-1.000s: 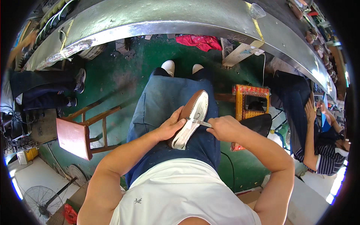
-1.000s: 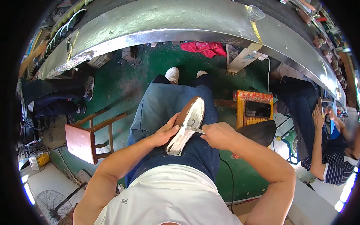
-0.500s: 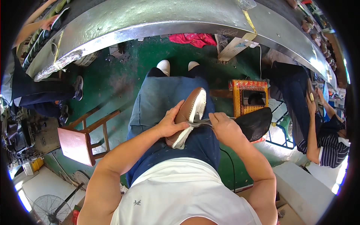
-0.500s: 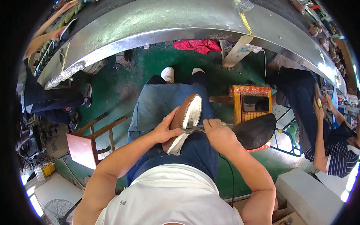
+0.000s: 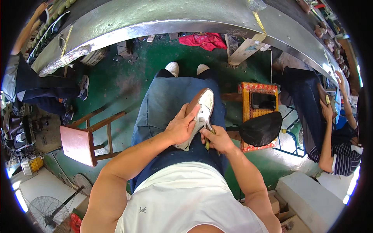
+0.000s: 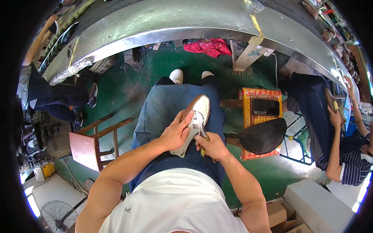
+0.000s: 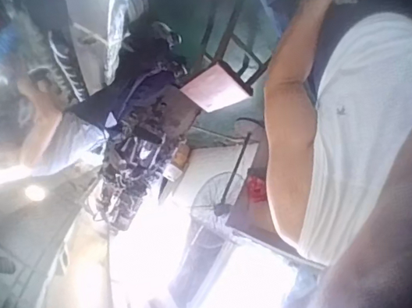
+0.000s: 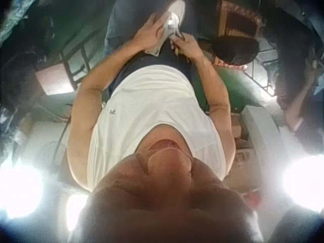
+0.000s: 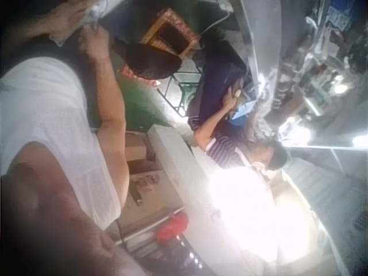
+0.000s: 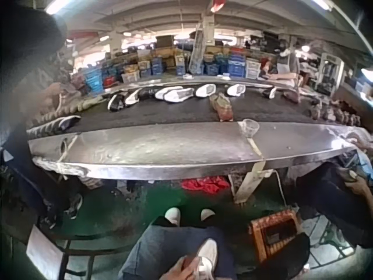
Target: Manually pulling plastic lasts out of shoes and trimming excess material with a small tool.
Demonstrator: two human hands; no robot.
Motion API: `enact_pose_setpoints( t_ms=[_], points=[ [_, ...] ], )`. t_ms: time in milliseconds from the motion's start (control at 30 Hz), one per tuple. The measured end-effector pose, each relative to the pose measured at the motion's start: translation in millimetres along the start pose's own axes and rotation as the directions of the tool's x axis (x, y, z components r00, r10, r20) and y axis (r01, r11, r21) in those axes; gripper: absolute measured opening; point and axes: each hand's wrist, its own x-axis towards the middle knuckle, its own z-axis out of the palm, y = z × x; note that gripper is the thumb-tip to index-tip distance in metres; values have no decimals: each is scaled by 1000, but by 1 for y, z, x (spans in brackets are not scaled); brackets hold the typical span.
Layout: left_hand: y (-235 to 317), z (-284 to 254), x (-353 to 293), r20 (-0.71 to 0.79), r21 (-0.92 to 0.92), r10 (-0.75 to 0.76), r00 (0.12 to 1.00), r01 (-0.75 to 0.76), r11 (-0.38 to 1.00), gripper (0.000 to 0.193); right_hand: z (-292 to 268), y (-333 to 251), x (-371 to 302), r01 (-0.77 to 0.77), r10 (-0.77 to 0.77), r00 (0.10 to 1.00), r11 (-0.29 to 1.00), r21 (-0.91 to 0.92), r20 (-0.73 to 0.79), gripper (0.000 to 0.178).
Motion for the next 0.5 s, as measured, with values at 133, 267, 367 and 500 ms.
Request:
enact_pose_setpoints(
  t_ms=[133, 267, 367, 500],
  points=[
    [15, -13, 4, 101, 30, -45, 994, 43, 999, 64, -30, -24, -17, -144, 123, 981, 980, 135, 152, 27],
    [17, -11, 6, 104, 119, -59, 993, 46, 992, 60, -40, -38, -21, 39, -53, 998, 951, -307, -37, 36],
    [17, -13, 5, 117, 139, -68, 991, 52, 989, 60, -33, -21, -3, 175, -236, 970, 854, -490, -66, 39],
    [18, -10, 0, 98, 158, -120, 988, 104, 982, 59, -35, -40, -17, 94, -134, 989, 888, -451, -57, 40]
  ],
)
